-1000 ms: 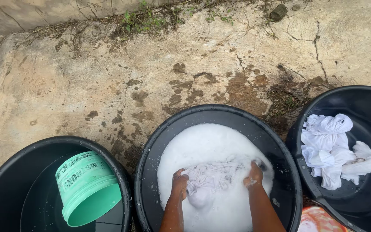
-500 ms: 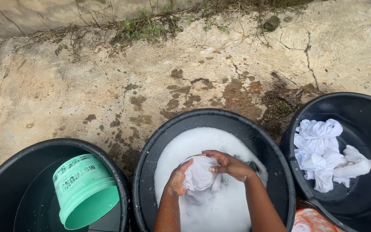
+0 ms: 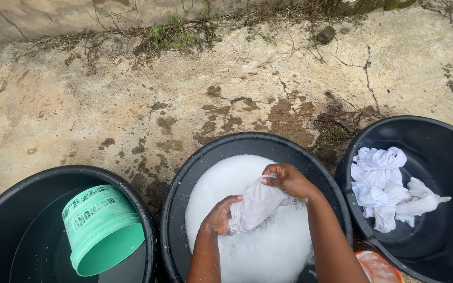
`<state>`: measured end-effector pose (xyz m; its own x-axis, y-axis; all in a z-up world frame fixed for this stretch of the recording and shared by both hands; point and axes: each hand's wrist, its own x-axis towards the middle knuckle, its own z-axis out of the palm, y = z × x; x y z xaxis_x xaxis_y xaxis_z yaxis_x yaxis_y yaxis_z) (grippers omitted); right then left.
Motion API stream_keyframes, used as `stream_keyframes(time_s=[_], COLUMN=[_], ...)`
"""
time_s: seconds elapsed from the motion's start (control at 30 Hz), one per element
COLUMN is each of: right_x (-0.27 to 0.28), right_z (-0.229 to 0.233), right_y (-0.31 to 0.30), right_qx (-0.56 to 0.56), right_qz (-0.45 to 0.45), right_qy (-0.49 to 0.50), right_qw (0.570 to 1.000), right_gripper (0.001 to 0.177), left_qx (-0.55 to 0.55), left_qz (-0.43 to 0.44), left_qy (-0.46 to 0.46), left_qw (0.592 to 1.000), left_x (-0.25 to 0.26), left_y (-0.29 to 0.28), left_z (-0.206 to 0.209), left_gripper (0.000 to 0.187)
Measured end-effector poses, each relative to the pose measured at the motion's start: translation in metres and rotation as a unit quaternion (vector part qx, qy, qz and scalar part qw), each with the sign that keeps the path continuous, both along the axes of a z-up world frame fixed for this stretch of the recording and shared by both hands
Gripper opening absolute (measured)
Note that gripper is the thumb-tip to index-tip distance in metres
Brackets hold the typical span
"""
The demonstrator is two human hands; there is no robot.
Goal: Washing white clothes by hand in a soapy tub of water.
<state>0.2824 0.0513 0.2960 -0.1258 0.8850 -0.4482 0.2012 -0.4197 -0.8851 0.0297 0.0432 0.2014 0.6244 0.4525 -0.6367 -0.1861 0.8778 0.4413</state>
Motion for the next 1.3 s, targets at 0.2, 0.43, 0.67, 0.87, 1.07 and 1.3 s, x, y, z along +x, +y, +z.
stream_keyframes(time_s=[0.2,0.43,0.67,0.87,1.07,1.3], right_x=[-0.013,-0.008,-0.009,0.033,0.112,0.219], right_z=[0.049,-0.027,-0.044,0.025,0.021,-0.126], right_y=[0.02,0.0,-0.044,-0.077,-0.195,-0.368], right_qx=[0.021,0.005,0.08,0.025,0.027,-0.102], right_qz=[0.124,0.076,0.375,0.256,-0.052,-0.175], right_qy=[-0.243,0.001,-0.492,-0.334,-0.152,-0.044], right_qw=[0.962,0.997,0.782,0.907,0.987,0.978], right_gripper=[0.022,0.026,0.04,0.041,0.034,0.018], left_qx=[0.099,-0.003,-0.089,-0.084,0.01,-0.018], left_qz=[-0.083,0.021,0.194,0.151,-0.04,-0.046], left_qy=[0.129,0.128,0.047,-0.029,-0.047,-0.031], left_qw=[0.983,0.991,0.976,0.985,0.998,0.998], left_x=[0.029,0.021,0.014,0.07,0.168,0.206], left_y=[-0.012,-0.028,-0.039,-0.048,-0.09,-0.143], left_z=[0.004,-0.041,-0.077,-0.025,0.036,0.014], left_gripper=[0.099,0.094,0.081,0.072,0.062,0.059])
